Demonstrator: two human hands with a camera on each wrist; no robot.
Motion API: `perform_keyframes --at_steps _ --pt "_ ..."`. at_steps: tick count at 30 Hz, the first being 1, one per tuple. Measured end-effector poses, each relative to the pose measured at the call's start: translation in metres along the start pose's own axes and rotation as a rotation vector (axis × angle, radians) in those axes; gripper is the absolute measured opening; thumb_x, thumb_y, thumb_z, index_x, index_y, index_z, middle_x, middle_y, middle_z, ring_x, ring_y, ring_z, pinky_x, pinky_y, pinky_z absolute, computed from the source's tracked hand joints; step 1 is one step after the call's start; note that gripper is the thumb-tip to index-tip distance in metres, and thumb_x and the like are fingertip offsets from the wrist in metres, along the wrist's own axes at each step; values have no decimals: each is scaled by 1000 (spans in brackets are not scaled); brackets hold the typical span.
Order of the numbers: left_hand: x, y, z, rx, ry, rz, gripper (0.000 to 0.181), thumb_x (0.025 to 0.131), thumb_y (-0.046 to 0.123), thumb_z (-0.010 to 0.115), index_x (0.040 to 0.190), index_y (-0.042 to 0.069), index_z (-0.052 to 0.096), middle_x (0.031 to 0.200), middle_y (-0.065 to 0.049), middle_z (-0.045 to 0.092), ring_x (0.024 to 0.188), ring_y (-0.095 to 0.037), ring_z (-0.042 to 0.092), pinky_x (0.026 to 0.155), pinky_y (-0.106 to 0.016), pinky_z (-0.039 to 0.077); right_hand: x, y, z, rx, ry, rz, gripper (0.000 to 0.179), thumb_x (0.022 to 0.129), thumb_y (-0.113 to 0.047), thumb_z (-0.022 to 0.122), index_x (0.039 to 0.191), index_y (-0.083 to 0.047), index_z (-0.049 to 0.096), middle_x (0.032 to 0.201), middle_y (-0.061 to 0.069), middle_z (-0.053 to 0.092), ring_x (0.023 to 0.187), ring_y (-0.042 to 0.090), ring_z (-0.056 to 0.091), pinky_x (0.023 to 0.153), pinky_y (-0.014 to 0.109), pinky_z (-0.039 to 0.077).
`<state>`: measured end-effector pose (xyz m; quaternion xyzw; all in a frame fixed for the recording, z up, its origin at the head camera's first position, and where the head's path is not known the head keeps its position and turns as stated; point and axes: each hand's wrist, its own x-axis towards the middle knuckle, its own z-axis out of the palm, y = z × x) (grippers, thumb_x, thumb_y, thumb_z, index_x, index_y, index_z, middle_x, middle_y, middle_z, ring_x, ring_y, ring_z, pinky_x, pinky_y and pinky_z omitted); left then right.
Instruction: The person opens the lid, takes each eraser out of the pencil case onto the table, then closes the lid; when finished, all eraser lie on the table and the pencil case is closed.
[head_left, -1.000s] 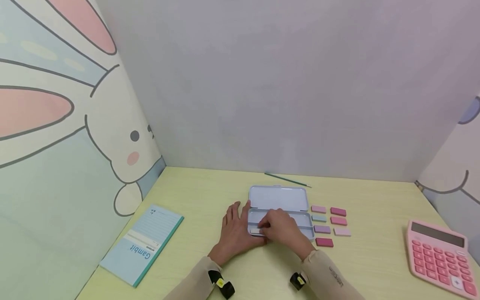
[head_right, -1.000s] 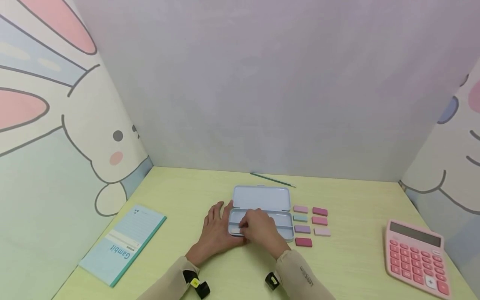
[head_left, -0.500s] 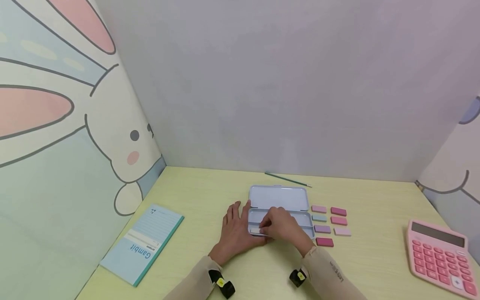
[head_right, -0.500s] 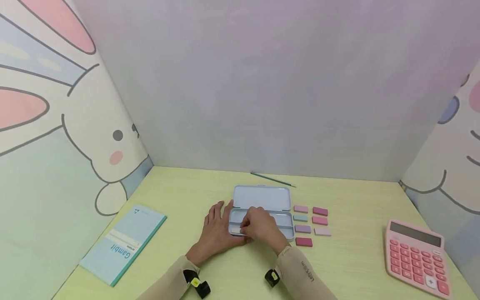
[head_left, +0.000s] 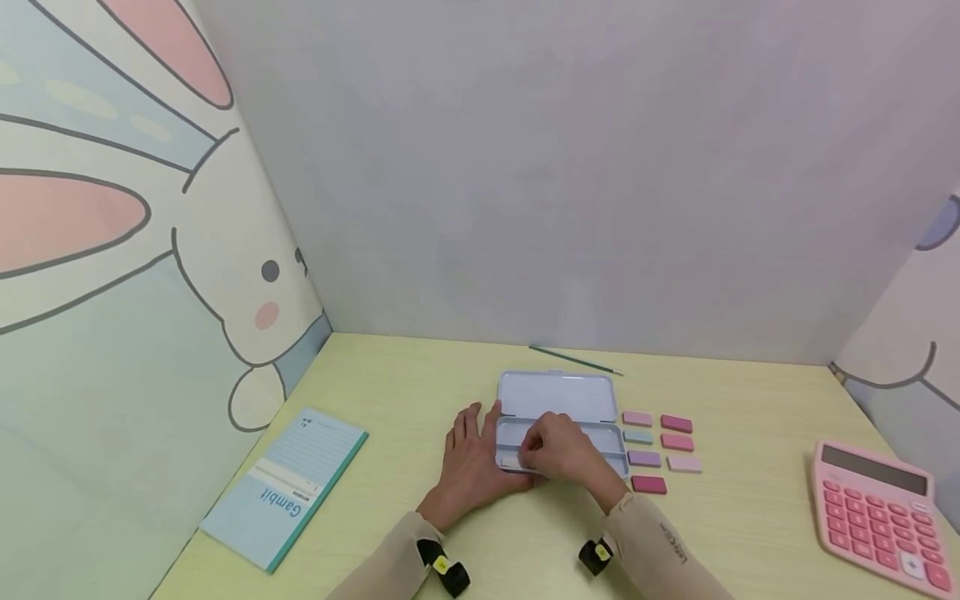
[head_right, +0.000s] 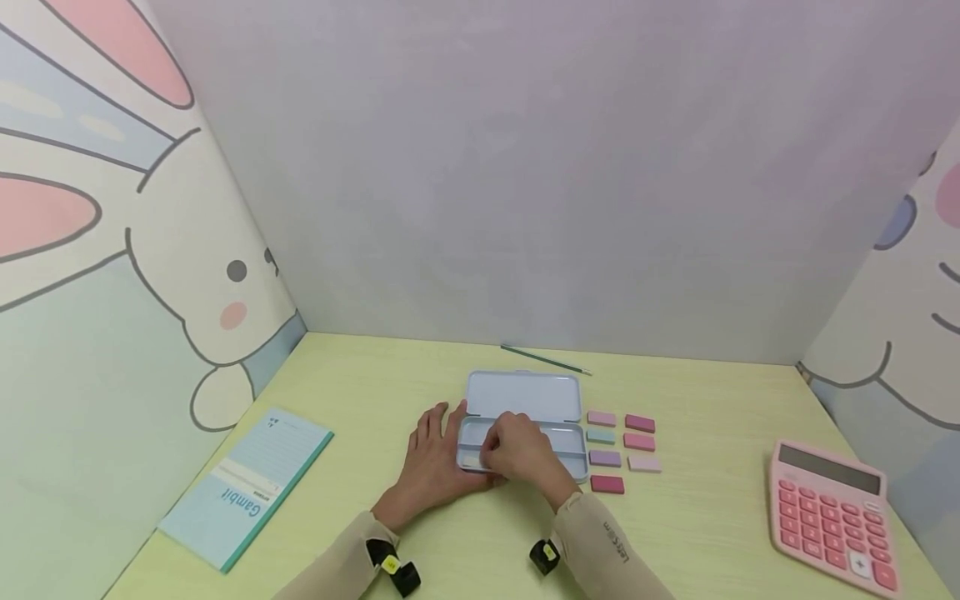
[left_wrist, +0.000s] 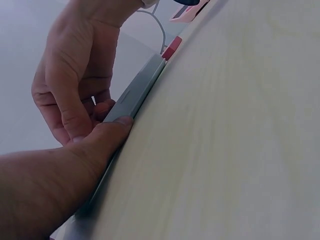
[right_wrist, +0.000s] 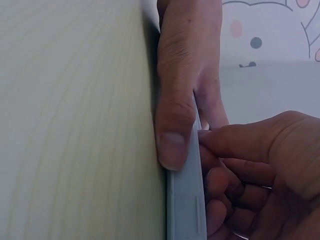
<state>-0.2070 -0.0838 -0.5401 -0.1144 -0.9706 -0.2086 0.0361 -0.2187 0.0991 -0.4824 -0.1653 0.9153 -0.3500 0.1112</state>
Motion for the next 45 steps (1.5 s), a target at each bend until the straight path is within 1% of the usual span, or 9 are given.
perform_keyframes --at_steps 6,11,15,22,27,32,37,43,45 --pt "0 1 -1 7 -9 -8 132 68 87 79 169 17 31 169 -20 32 153 -41 33 117 -59 40 2 -2 0 -29 -37 34 8 90 -10 83 82 -12 86 76 -3 79 68 12 61 62 29 49" --pt "0 0 -1 9 -1 -6 134 66 87 80 169 17 31 168 -21 32 153 -41 34 117 -58 40 3 -4 -2 -20 -60 19 11 89 -10 83 79 -13 86 72 -4 78 65 11 61 59 27 49" --pt "0 0 0 2 -3 -6 134 66 88 80 169 17 31 169 -21 32 154 -42 33 117 -59 40 4 -3 -1 -10 -40 -2 12 85 -9 84 74 -14 85 65 -6 75 60 10 60 55 27 47" --pt "1 -2 6 -19 -26 -16 135 68 89 77 171 18 28 172 -21 28 157 -43 30 120 -62 37 5 3 4 -34 8 -25 17 80 -7 83 65 -16 83 58 -8 72 55 8 56 52 26 44" --pt "0 -2 6 -9 -16 -19 134 67 88 79 170 18 29 171 -21 29 156 -43 31 119 -61 39 3 7 8 -27 47 -44 13 78 -8 83 69 -16 84 60 -7 74 54 7 58 52 26 47" --pt "1 -1 3 -2 -16 -23 134 66 89 78 170 19 30 170 -20 30 155 -42 31 118 -61 39 2 8 11 -33 84 -51 7 82 -12 83 76 -16 87 66 -7 78 58 4 61 54 25 49" --pt "1 -1 3 8 -26 -17 134 68 90 77 170 18 29 170 -21 30 155 -43 31 118 -61 39 -3 8 2 -17 127 -46 9 83 -11 82 76 -16 86 66 -9 77 60 4 60 55 23 48" --pt "1 -2 4 -8 -35 -19 135 69 89 77 171 17 26 171 -21 29 158 -44 28 121 -63 36 -13 13 -19 -8 184 -89 12 83 -7 79 78 -15 86 70 -7 79 62 2 61 58 21 49" --pt "1 -2 3 -21 -40 -21 135 69 89 77 171 17 26 171 -21 28 159 -44 27 122 -64 35 -18 18 -27 -1 187 -82 11 85 -8 79 81 -15 87 73 -6 80 63 3 61 57 21 48"
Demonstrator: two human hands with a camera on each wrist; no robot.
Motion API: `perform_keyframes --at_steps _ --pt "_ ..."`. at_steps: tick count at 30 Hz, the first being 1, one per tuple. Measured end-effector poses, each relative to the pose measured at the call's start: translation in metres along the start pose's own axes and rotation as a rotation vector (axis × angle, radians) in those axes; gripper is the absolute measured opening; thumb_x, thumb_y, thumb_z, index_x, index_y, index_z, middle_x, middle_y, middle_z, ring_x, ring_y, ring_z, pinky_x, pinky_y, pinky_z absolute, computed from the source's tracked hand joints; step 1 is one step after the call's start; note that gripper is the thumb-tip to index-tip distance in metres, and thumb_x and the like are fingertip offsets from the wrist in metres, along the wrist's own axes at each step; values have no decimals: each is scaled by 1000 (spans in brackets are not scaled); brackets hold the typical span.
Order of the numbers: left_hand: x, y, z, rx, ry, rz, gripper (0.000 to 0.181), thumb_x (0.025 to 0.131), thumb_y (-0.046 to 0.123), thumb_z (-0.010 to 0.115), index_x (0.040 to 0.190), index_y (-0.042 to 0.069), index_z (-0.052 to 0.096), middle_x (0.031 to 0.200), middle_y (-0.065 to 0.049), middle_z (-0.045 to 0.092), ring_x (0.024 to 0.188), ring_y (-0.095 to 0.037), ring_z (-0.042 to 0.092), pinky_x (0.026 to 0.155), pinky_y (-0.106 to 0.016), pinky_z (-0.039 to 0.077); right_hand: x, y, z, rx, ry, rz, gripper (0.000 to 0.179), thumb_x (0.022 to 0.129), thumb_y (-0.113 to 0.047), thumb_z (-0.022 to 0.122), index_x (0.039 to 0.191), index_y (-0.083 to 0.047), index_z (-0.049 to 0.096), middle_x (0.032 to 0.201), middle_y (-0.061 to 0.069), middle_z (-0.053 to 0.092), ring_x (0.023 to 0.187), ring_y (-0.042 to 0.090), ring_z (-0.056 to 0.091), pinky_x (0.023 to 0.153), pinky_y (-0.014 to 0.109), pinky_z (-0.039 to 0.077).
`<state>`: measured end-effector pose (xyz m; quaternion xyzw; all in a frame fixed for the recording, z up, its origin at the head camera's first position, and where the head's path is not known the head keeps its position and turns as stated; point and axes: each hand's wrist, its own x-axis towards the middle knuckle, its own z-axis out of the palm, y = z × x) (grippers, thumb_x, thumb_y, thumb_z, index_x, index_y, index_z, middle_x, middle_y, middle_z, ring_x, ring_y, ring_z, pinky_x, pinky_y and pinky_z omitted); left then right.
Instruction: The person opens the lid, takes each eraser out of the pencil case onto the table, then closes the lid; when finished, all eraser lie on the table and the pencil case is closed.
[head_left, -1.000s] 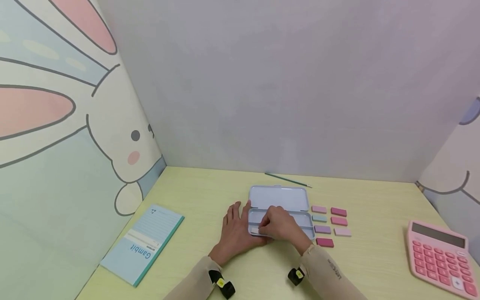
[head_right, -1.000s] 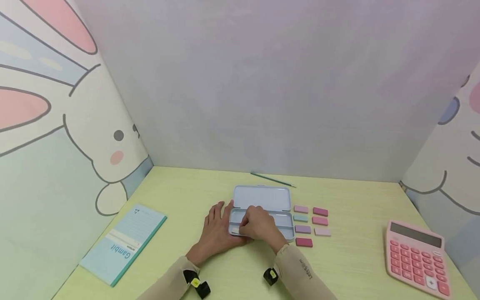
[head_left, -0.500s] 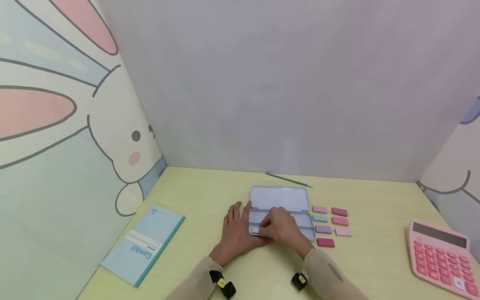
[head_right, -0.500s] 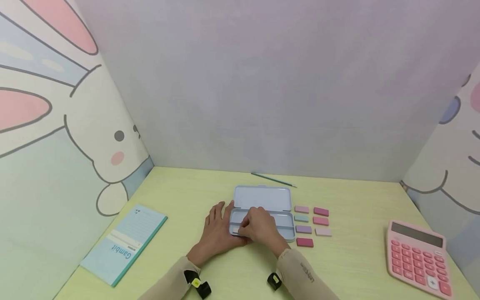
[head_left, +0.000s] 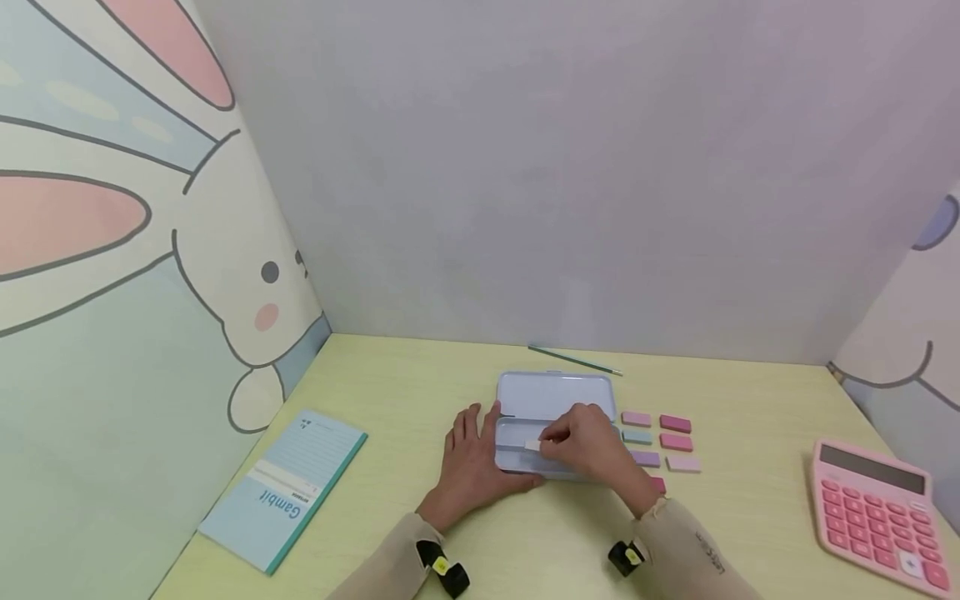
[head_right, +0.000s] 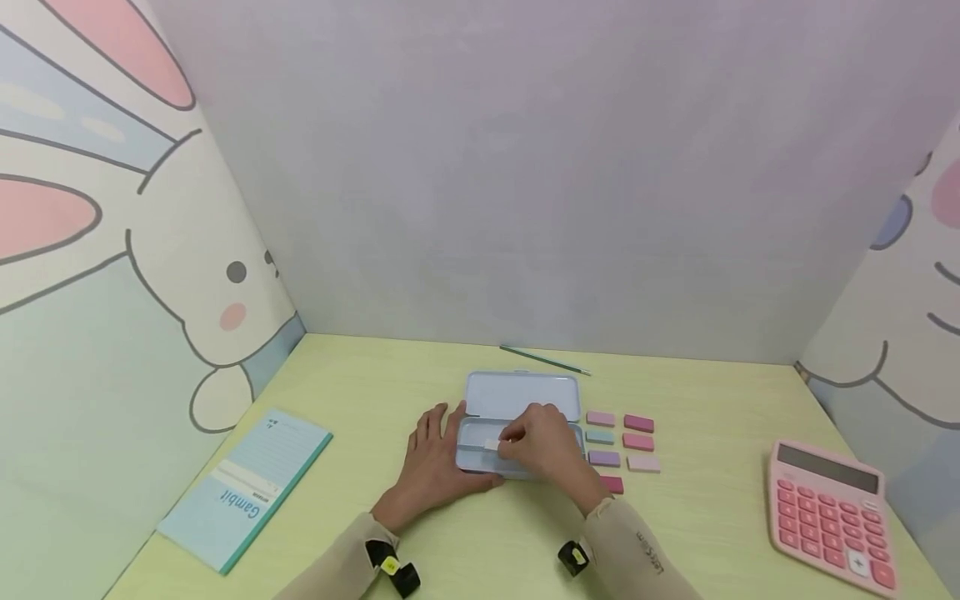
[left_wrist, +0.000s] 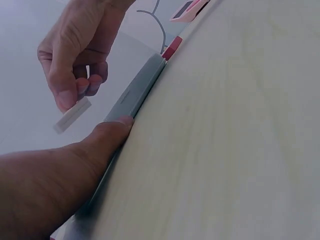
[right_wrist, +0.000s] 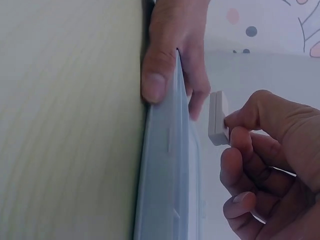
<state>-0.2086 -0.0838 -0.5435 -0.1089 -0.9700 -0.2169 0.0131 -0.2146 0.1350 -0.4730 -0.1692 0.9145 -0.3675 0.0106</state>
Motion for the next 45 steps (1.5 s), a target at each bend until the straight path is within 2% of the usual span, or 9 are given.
perform_keyframes --at_steps 6,13,17,20,24,34,45 --pt "0 1 -3 -18 -3 1 135 68 88 78 171 18 26 171 -21 28 159 -44 27 122 -64 34 -16 16 -28 37 3 87 7 87 -12 82 88 -14 88 79 -3 80 67 9 60 59 22 49" --pt "0 0 -1 -23 8 4 135 68 88 79 171 19 26 171 -21 29 158 -43 28 122 -63 35 -42 40 -56 41 -10 132 6 88 -13 83 90 -14 88 87 -2 83 70 7 58 60 21 49" --pt "1 0 0 -30 6 6 134 69 87 79 171 18 26 171 -21 29 158 -44 28 122 -64 34 -57 53 -69 0 -9 156 7 87 -13 82 91 -15 88 89 -1 84 72 2 60 69 18 50" --pt "0 0 0 -30 5 9 134 69 86 80 171 18 26 171 -21 29 157 -43 29 122 -63 34 -66 62 -77 -43 -5 172 8 86 -15 84 93 -14 88 93 0 84 73 2 58 69 19 48" --pt "-1 0 0 -33 5 11 134 68 86 80 171 18 26 170 -21 29 157 -43 30 122 -63 35 -77 76 -86 -66 -10 195 9 86 -16 86 94 -12 88 92 1 83 72 2 55 61 22 47" --pt "-2 0 0 -36 15 6 134 68 85 82 171 18 27 170 -22 30 157 -44 30 122 -64 35 -96 110 -104 -136 -26 175 8 89 -19 84 95 -14 88 94 1 84 73 -6 57 63 22 49" --pt "-1 2 -3 -48 11 5 133 68 84 82 170 19 28 170 -21 30 158 -44 29 122 -64 34 -100 131 -109 -193 -55 185 12 88 -19 87 93 -8 88 93 6 84 75 -8 56 63 22 48"
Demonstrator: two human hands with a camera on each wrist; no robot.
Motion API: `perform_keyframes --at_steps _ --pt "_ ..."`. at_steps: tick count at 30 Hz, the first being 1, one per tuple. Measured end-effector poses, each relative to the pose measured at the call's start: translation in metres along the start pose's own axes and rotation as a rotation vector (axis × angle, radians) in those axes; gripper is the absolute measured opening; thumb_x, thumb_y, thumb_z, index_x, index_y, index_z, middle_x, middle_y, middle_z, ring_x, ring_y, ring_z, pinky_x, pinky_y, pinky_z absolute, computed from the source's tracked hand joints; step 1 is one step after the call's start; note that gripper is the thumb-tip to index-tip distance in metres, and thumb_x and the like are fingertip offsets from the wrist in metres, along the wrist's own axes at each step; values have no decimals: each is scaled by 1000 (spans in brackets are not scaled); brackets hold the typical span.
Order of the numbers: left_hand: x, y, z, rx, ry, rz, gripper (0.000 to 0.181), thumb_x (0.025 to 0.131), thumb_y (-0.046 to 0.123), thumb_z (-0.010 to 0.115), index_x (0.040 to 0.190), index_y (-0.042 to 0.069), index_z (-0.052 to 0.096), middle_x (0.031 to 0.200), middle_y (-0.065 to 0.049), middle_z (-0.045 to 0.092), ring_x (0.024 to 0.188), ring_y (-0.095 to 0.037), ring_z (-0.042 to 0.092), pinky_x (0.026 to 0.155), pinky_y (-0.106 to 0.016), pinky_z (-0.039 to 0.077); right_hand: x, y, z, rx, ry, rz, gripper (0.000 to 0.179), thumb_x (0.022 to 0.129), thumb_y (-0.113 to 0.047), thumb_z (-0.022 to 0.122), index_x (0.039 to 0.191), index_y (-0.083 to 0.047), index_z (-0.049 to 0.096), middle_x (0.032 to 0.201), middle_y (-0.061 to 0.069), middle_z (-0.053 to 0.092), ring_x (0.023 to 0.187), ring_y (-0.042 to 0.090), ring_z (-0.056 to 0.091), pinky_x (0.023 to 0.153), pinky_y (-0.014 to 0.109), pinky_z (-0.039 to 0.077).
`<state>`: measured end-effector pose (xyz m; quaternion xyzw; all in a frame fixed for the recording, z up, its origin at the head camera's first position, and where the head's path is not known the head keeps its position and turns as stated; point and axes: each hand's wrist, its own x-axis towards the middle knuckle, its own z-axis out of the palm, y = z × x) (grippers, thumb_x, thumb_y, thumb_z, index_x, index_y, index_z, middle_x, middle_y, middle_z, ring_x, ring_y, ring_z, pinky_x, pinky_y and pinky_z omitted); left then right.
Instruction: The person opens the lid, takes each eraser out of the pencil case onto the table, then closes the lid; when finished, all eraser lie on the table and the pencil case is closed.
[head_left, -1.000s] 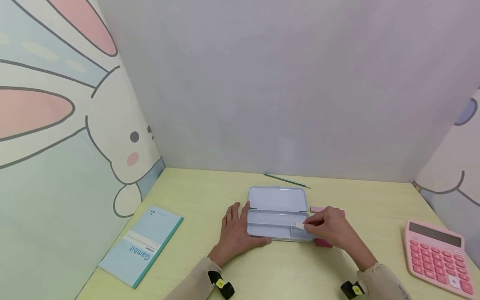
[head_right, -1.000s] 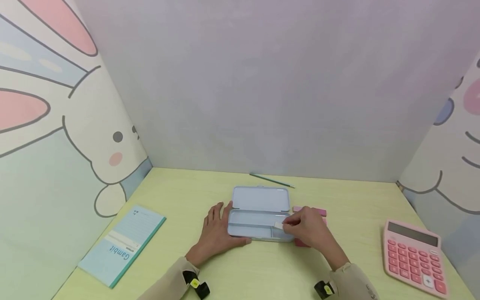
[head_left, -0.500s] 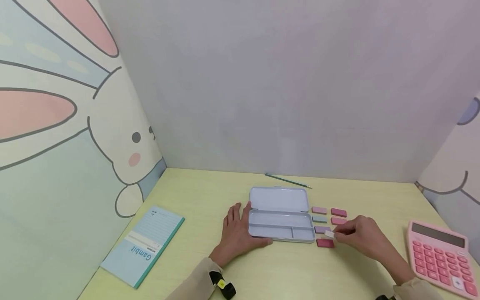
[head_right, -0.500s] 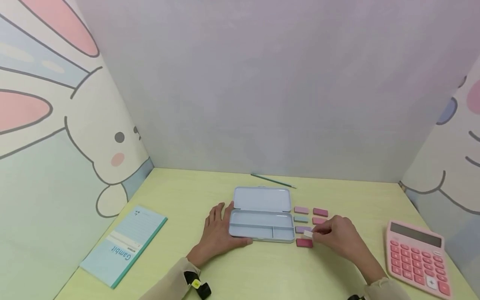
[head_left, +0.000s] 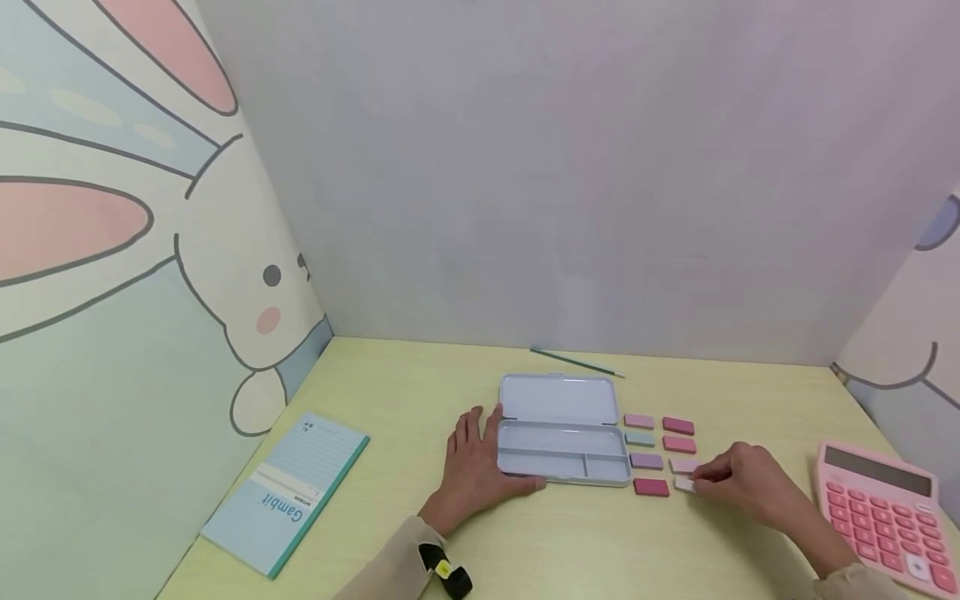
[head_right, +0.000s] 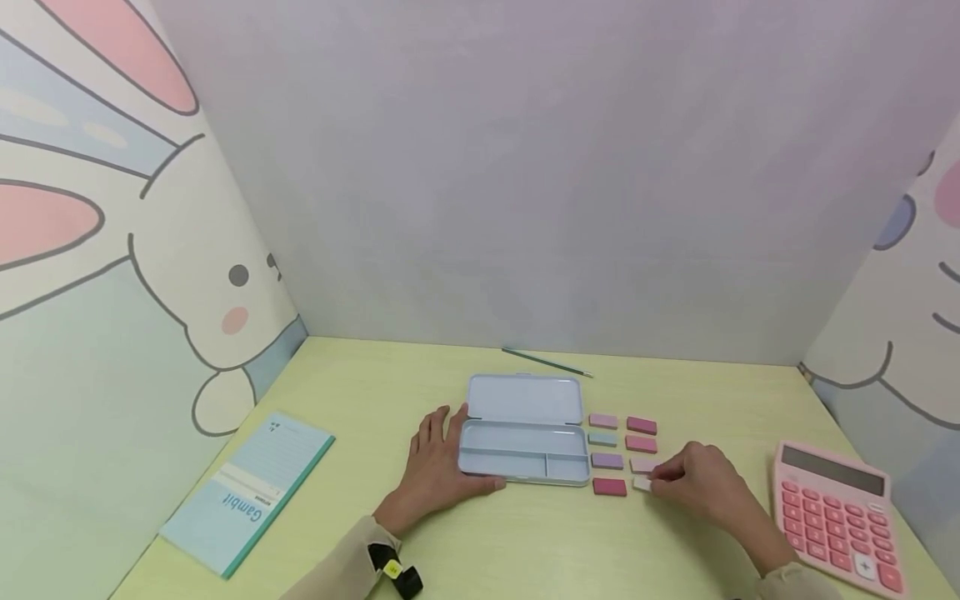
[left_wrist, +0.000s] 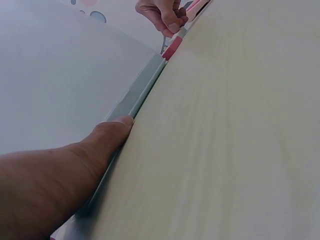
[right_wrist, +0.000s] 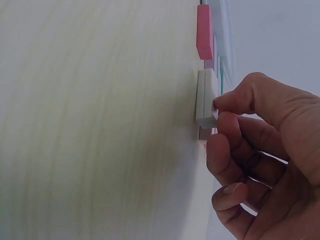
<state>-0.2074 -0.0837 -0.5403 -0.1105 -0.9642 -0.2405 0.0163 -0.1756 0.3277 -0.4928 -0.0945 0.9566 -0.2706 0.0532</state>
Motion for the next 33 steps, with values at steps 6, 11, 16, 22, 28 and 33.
perform_keyframes --at_steps 6,11,16,22,28,33 --pt "0 -1 0 9 -2 -3 134 68 85 81 171 19 28 170 -21 30 157 -43 29 122 -63 34 1 3 1 11 -23 8 10 89 -18 86 94 -9 88 95 7 84 77 -9 56 64 21 48" --pt "0 -1 1 5 -3 -2 134 67 85 81 171 19 28 170 -21 30 158 -43 29 123 -63 34 1 4 0 7 -27 -17 9 88 -16 86 93 -9 88 94 6 85 78 -11 55 64 21 47" --pt "1 -1 1 9 -2 0 134 67 86 81 171 19 27 170 -22 30 158 -44 29 123 -64 34 1 5 -2 12 -31 -30 10 89 -17 86 95 -10 88 96 7 85 80 -12 56 65 21 48" --pt "0 0 0 3 5 1 134 67 85 81 170 18 28 170 -22 31 157 -44 29 122 -63 34 -2 6 -15 60 -36 -18 13 96 -21 80 103 -13 88 103 8 85 73 -8 57 62 22 48" --pt "0 -1 1 -4 -6 -12 133 68 85 82 171 19 28 170 -21 30 158 -44 28 123 -64 33 -1 3 -23 75 3 21 27 103 -24 72 121 -7 82 98 2 83 67 -1 58 57 24 44" --pt "1 -1 2 4 -9 -14 134 68 85 81 171 19 27 171 -20 30 158 -44 28 123 -64 33 11 -3 -22 37 87 -12 32 104 -27 71 127 -7 80 99 4 83 68 -3 53 57 26 37"
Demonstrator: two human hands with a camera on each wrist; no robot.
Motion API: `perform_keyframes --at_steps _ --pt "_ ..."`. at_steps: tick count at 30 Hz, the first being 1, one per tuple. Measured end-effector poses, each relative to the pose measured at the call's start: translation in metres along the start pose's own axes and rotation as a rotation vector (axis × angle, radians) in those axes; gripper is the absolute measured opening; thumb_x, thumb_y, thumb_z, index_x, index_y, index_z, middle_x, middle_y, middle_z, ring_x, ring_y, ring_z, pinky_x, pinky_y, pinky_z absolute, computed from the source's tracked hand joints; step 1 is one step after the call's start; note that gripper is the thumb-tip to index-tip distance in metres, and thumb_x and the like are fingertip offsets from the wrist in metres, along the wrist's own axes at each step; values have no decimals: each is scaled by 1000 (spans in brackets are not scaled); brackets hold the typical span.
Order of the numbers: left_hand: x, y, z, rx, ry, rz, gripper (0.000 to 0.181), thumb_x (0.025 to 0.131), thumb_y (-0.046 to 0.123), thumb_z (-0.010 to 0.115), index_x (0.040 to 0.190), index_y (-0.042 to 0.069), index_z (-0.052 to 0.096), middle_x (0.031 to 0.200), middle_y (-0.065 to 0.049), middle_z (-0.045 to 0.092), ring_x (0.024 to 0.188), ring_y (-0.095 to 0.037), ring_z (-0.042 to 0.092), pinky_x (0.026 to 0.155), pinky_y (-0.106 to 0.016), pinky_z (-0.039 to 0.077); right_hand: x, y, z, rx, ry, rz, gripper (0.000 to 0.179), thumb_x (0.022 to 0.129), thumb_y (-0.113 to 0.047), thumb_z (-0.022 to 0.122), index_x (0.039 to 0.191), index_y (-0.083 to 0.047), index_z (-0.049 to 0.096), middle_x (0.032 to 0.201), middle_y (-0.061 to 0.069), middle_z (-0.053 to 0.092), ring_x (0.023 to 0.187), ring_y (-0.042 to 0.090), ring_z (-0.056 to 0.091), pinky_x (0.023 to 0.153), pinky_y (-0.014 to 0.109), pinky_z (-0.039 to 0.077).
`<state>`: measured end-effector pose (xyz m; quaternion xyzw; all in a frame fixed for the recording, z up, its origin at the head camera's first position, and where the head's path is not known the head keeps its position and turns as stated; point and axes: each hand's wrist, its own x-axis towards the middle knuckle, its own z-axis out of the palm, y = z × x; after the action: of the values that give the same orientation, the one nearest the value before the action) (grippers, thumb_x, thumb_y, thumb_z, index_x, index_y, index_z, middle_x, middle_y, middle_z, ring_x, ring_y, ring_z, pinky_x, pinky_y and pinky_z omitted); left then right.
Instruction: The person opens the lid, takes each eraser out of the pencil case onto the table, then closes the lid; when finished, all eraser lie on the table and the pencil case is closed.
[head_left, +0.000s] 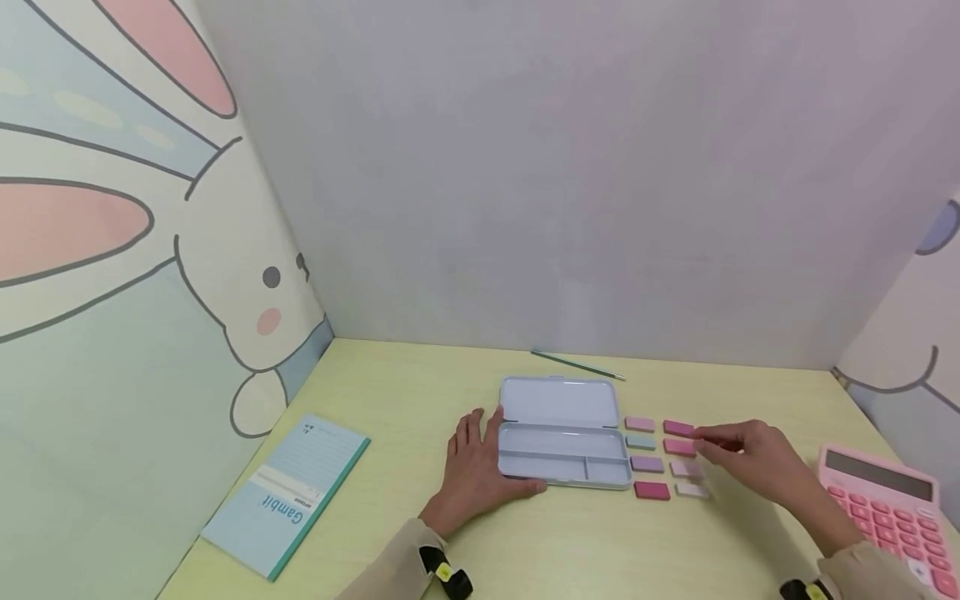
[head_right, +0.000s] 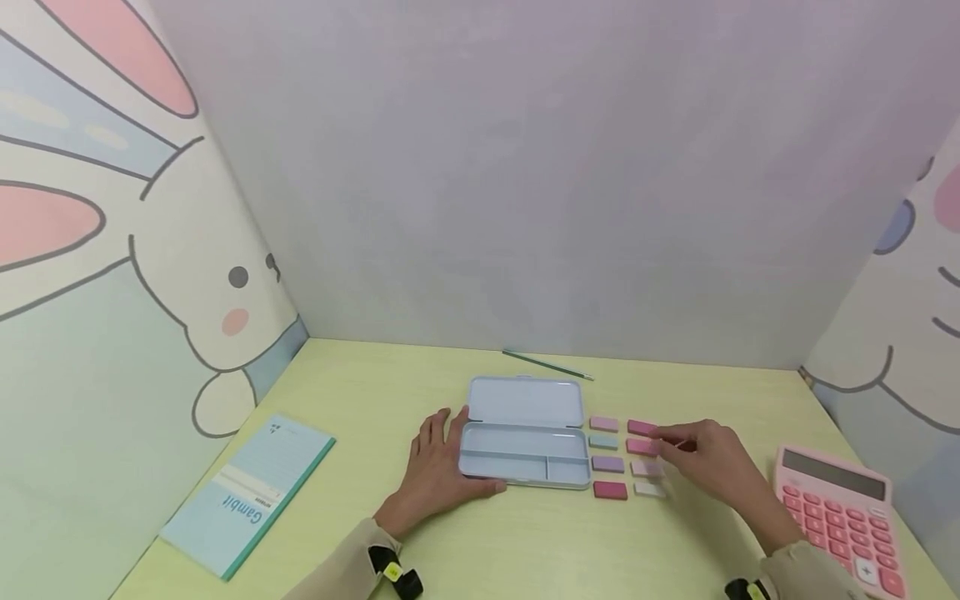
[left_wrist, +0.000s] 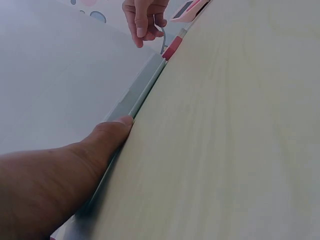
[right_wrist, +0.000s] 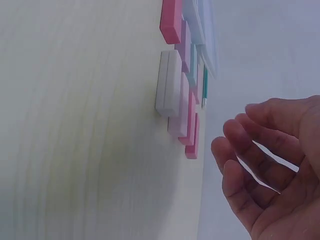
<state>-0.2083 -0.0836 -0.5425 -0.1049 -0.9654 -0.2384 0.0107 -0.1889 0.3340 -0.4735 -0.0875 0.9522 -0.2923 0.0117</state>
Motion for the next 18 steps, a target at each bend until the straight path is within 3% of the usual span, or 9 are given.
perform_keyframes --at_steps 6,9,11,13,18 --pt "0 -1 0 -3 5 0 134 68 85 82 171 19 27 170 -20 30 158 -43 29 123 -64 34 18 -5 7 19 145 -136 42 102 -18 73 142 -4 69 118 17 80 93 -12 64 70 20 53" --pt "0 -1 0 -6 4 3 134 67 85 82 171 19 27 170 -20 30 158 -44 29 123 -64 33 24 -9 12 37 167 -184 59 103 -19 73 155 -1 53 131 21 74 105 8 73 83 13 53" --pt "-1 -1 1 -7 5 4 134 67 85 82 171 19 27 170 -21 30 158 -44 29 123 -64 34 28 -12 16 58 153 -179 68 104 -23 71 162 -2 42 141 24 67 118 28 70 88 16 52" --pt "-1 0 1 -7 5 4 134 67 85 82 171 19 27 170 -21 30 158 -44 29 123 -64 34 30 -15 18 87 115 -157 74 106 -29 68 166 -4 31 151 26 58 128 44 62 97 27 53" --pt "-1 0 0 -9 5 9 133 68 84 82 171 19 28 170 -21 30 158 -44 29 123 -64 33 39 -23 24 175 16 -111 85 107 -36 65 171 -7 17 165 29 39 143 54 47 109 71 45"
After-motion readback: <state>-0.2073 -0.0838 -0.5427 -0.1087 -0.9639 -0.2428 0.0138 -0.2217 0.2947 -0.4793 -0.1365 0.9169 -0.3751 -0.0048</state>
